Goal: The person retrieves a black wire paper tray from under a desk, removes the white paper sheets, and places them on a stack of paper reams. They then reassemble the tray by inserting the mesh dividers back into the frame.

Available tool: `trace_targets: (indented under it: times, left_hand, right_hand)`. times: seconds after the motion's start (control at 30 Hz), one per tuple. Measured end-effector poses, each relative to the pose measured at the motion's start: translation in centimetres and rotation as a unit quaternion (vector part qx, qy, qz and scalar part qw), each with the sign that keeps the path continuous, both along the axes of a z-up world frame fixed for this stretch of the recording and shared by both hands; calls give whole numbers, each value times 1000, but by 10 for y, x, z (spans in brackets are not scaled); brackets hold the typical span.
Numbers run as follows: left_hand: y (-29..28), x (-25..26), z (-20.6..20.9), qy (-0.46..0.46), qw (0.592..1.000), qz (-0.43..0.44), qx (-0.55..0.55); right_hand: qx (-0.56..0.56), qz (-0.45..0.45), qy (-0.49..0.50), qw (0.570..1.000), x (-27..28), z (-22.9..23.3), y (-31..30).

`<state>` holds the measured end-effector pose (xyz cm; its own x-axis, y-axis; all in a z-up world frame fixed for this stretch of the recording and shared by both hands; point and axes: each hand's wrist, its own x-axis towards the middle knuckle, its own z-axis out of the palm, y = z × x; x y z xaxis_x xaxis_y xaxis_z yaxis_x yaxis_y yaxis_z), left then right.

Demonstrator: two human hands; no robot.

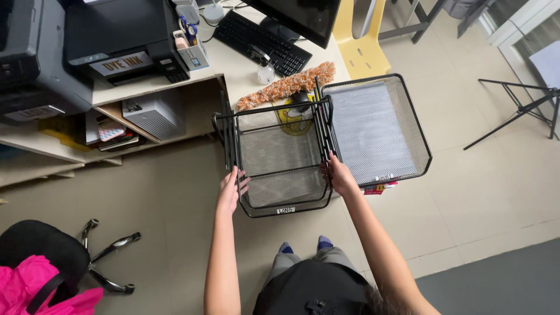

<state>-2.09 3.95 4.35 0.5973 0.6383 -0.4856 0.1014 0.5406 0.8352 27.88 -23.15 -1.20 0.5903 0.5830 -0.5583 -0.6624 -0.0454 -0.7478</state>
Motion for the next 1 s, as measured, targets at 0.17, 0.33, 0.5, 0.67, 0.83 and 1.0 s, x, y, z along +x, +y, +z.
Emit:
trace_targets:
  times: [0.17,0.33,0.5,0.67,0.83,1.0]
  left_hand:
    - [1,-4,5,-35,999,-12,-33]
    - [7,-2,6,-29,999,-12,-41]
    - [11,-1,-6,-41,997,4,-62]
    - [5,-2,-7,-49,997,9,-53]
    - [-13,-9,-20,-92,995,-18,-17]
    - [-37,2,-29,-17,982,75,170]
  right_hand:
    - [-4,-25,19,1000,-6,18,3]
    - [-45,-50,-11,998,-13,28,8]
    - [-14,-81,-20,996,-13,20,10]
    - [1,-89,0,996,-17,15,7]
    - [-13,-73,-8,997,-37,28,-6]
    - [-75,6,-312,947,-62,40,-12]
